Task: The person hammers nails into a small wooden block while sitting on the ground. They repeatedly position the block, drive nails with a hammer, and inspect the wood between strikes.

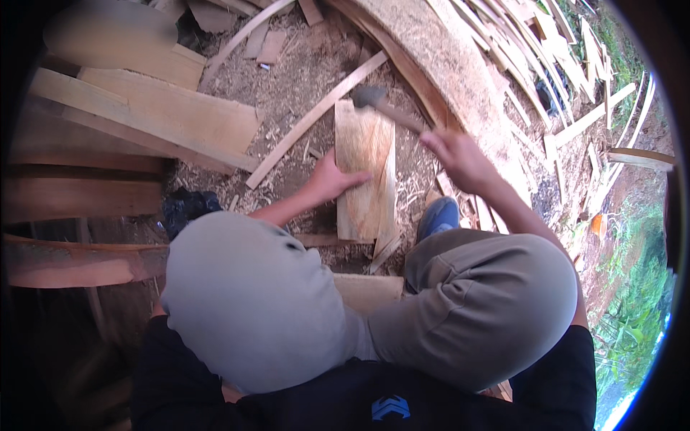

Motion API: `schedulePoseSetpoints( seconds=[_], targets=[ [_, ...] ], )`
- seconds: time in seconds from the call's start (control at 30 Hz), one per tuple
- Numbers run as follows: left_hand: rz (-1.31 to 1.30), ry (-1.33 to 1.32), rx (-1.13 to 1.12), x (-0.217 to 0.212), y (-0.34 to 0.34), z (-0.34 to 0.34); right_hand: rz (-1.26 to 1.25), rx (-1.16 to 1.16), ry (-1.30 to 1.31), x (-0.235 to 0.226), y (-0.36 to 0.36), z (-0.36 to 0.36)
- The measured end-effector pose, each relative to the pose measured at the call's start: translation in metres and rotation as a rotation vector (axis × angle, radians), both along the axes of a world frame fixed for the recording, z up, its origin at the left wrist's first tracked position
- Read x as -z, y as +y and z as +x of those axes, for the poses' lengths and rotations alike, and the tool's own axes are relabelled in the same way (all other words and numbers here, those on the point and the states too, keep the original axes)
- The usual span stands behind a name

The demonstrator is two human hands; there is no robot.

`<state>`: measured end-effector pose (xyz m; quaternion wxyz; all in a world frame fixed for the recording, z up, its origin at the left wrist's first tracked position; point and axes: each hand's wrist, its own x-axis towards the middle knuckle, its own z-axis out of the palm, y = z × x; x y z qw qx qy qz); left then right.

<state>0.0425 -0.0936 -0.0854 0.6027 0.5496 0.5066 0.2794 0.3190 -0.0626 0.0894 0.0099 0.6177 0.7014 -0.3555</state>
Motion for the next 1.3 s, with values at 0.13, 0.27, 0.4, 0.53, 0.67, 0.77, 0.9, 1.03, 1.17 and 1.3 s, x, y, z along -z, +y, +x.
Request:
schedulePoseSetpoints(
  seconds=[0.13,0.27,0.4,0.53,0.67,0.77,0.9,1.03,1.17,1.3],
  targets=[
    [-0.084,-0.042,-0.018,-0.013,-0.002,-0.005,0.296,0.241,0.361,-0.058,0.017,-0.014],
    [-0.071,-0.074,0.009,-0.021,0.0,0.006,0.335,0.347,0.593,-0.013,0.0,0.008],
    [-0.013,-0.086,-0.004,-0.02,-0.005,0.003,0.056,0.117,0.067,0.04,-0.007,0.027],
    [-0.108,0.09,-0.011,-0.031,-0.007,-0.007,0.114,0.338,0.224,-0.039,0.015,0.001],
    [-0.104,0.053,-0.006,-0.025,-0.003,0.0,0.544,0.363,0.637,-0.048,0.023,-0.003],
    [-0.053,-0.006,0.042,-0.028,0.001,0.01,0.232,0.279,0.308,0.031,-0.011,0.026],
    [-0.012,-0.032,0.021,-0.018,-0.002,0.002,0.112,0.109,0.101,0.034,-0.009,0.024],
    [-0.076,0.053,0.0,-0.025,-0.005,-0.005,0.233,0.207,0.326,-0.025,0.008,0.013],
    [-0.058,-0.022,0.016,-0.022,-0.001,0.003,0.512,0.206,0.746,0.007,-0.004,0.025],
    [-0.049,-0.097,0.023,-0.016,-0.002,0.004,0.097,0.07,0.065,0.049,-0.032,0.018]
  ],
)
